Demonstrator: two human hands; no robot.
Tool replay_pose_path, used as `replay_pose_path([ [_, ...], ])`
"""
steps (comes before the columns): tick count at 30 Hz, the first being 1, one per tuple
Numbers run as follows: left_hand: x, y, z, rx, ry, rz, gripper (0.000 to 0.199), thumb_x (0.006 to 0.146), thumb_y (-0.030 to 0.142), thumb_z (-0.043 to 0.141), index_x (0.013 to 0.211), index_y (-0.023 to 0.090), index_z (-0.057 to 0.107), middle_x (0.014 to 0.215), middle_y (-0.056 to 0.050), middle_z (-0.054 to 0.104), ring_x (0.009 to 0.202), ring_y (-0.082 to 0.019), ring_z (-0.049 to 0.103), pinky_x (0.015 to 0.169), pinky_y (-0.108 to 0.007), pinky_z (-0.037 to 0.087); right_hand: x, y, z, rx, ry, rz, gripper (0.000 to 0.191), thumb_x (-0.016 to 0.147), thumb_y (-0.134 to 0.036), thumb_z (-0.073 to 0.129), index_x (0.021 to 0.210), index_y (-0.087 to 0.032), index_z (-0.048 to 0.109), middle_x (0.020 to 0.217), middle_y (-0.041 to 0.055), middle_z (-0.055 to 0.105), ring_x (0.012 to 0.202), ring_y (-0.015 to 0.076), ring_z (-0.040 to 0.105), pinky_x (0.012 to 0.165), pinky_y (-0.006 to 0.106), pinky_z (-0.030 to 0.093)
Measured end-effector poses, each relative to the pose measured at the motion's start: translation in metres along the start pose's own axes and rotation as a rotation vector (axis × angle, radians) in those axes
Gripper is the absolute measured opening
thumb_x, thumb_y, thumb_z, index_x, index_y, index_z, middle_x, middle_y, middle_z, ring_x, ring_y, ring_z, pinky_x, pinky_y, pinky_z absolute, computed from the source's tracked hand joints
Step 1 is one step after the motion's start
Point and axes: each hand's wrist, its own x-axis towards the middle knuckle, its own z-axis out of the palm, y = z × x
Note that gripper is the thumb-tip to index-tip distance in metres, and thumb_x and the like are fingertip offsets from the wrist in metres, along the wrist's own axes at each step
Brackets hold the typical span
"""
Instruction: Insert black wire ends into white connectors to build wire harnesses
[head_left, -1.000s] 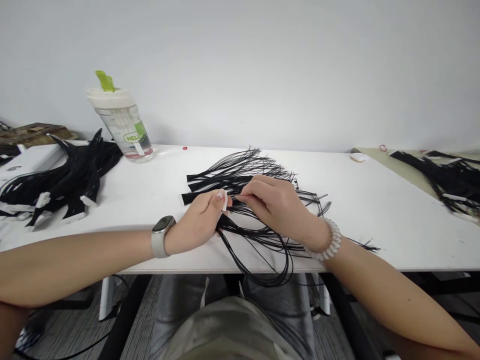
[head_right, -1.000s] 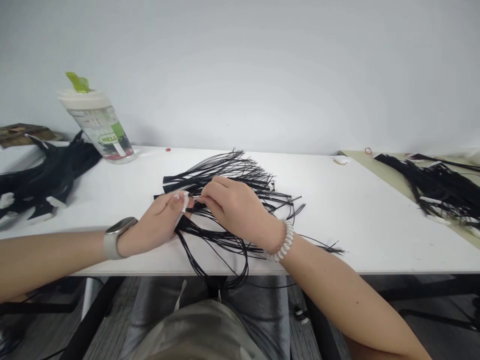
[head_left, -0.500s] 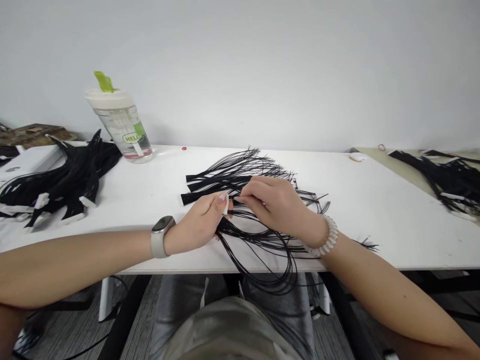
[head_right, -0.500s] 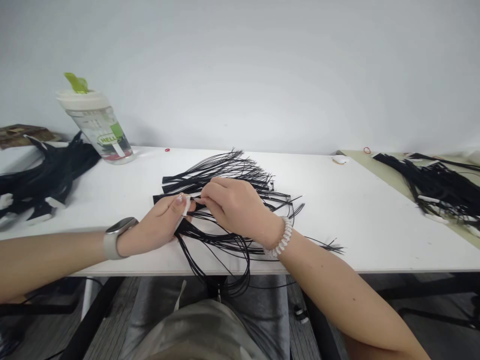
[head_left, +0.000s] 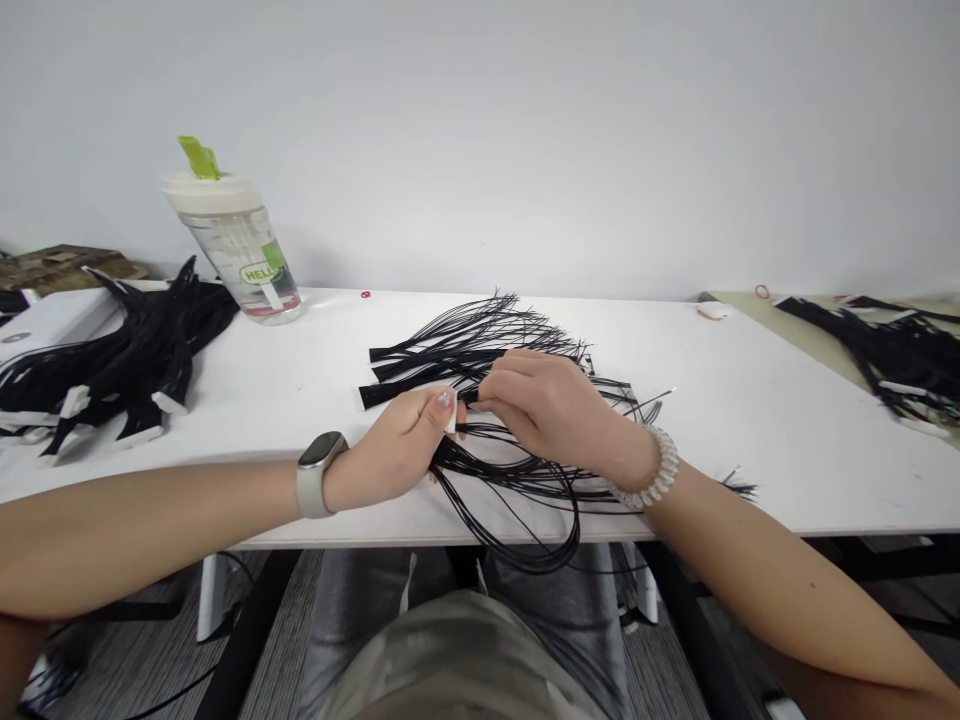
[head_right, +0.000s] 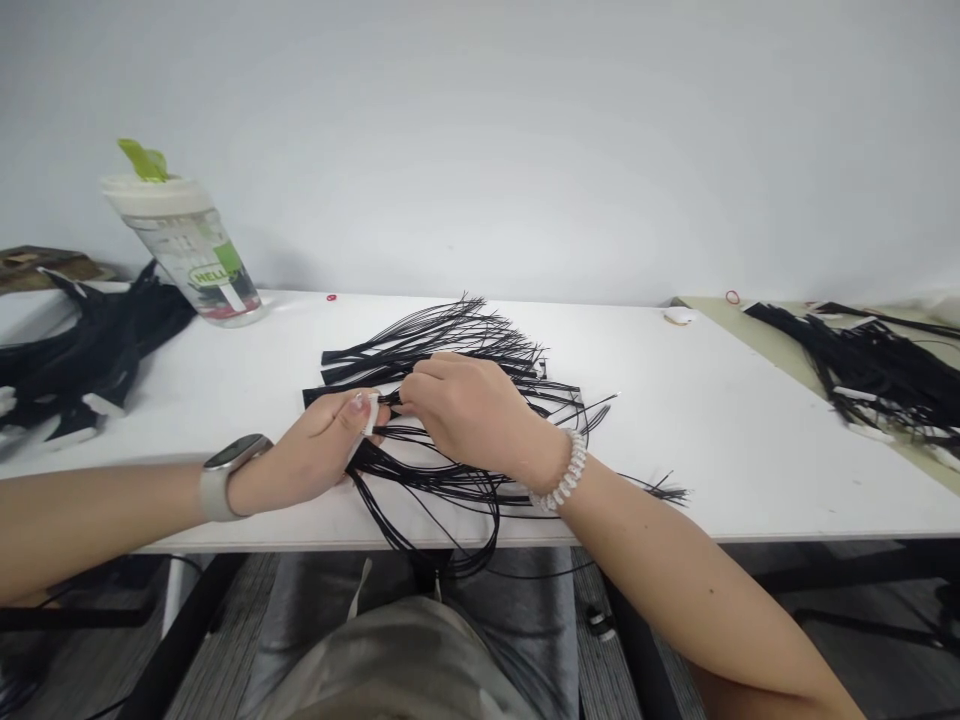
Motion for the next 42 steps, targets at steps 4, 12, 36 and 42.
replay_pose_path([
  [4,0.0007,-0.0011,0.0007,-0.003,-0.005,-0.003,0.039,0.089,0.041,0.024,0.066,0.017,0.044,0.062,0.001,0.046,0.052,-0.010,0.041,0.050,-0.023,0.037,0.0001,-0.0025,0.0000,-0.084,0.053,-0.012,0.019,0.078,-0.005,0.037,0.074,-0.015,0.053,0.067,0.0018,0.051,0.063,0.0100,0.039,0.054,0.022,0.026],
  [12,0.0026,-0.0012,0.0003,0.038,0.006,0.005,0.039,0.090,0.038,0.023,0.068,0.016,0.046,0.060,0.002,0.044,0.053,-0.010,0.039,0.051,-0.023,0.035,-0.0019,0.0004,0.0057,-0.234,0.054,-0.043,0.019,0.076,-0.005,0.038,0.074,-0.016,0.053,0.067,-0.0006,0.049,0.062,0.0096,0.035,0.052,0.023,0.020],
  [36,0.0008,-0.0020,0.0023,0.016,0.027,0.055,0.037,0.091,0.037,0.023,0.067,0.016,0.044,0.062,0.001,0.041,0.058,-0.010,0.037,0.056,-0.023,0.034,-0.0020,-0.0035,-0.0011,-0.387,0.062,-0.135,0.020,0.084,-0.011,0.037,0.072,-0.017,0.052,0.066,-0.0003,0.046,0.059,0.0104,0.032,0.048,0.025,0.015],
  [42,0.0021,-0.0020,0.0022,-0.007,0.004,-0.003,0.038,0.090,0.040,0.025,0.068,0.017,0.045,0.053,0.003,0.039,0.049,-0.009,0.036,0.049,-0.023,0.033,-0.0042,0.0013,0.0032,-0.351,0.117,-0.101,0.021,0.082,-0.007,0.036,0.076,-0.017,0.054,0.069,0.0000,0.050,0.061,0.0095,0.035,0.049,0.025,0.016],
])
